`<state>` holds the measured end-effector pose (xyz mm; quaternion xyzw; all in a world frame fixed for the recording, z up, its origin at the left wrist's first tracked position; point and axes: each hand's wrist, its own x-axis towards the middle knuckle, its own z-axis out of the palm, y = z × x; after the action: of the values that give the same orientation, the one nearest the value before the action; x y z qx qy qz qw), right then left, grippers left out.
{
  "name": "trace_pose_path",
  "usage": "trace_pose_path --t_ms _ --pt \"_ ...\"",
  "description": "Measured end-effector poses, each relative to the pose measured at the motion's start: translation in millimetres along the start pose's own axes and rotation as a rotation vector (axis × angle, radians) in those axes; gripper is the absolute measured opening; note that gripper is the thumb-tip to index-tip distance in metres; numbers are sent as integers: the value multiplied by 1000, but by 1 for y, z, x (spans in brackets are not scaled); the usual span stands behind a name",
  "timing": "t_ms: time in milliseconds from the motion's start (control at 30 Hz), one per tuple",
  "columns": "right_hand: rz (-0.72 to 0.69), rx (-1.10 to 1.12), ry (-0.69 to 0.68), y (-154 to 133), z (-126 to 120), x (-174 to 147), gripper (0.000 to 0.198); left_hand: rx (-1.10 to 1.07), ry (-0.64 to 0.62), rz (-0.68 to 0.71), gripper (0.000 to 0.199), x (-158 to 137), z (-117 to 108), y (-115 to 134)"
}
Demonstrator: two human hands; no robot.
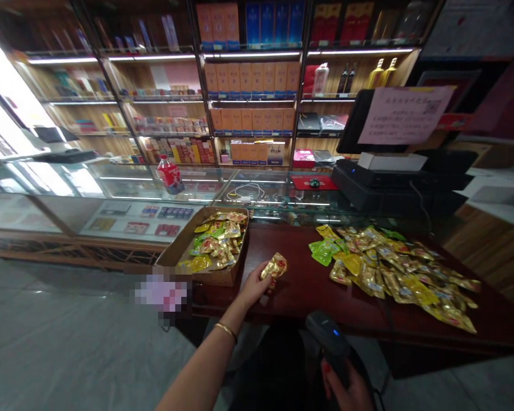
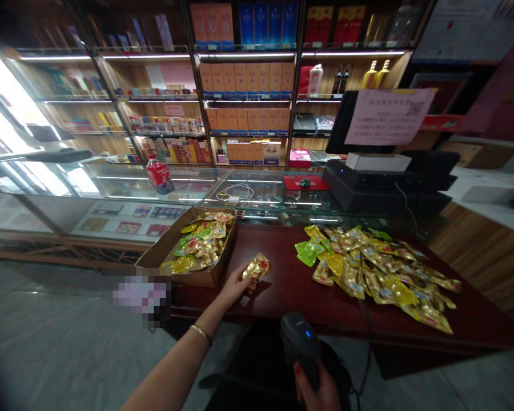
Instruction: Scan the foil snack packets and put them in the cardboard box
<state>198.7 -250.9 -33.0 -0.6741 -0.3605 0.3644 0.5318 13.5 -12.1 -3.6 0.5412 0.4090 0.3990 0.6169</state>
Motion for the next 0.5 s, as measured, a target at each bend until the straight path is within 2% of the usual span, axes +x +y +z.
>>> trace_pose_path --t_ms 100,233,333,400,500 --pt "-19 -45 2 -20 1 -7 60 50 -23 58 63 -3 2 2" --pt "-64 -76 -31 -41 4 -17 56 144 43 247 39 -5 4 7" --pt "-63 -104 -64 -43 2 -23 55 278 107 383 28 -4 4 6" --pt "-49 -123 -95 -40 0 -27 56 326 108 407 32 -2 5 1" --pt "-26 -142 -97 -38 0 -36 59 396 21 392 43 2 6 -9"
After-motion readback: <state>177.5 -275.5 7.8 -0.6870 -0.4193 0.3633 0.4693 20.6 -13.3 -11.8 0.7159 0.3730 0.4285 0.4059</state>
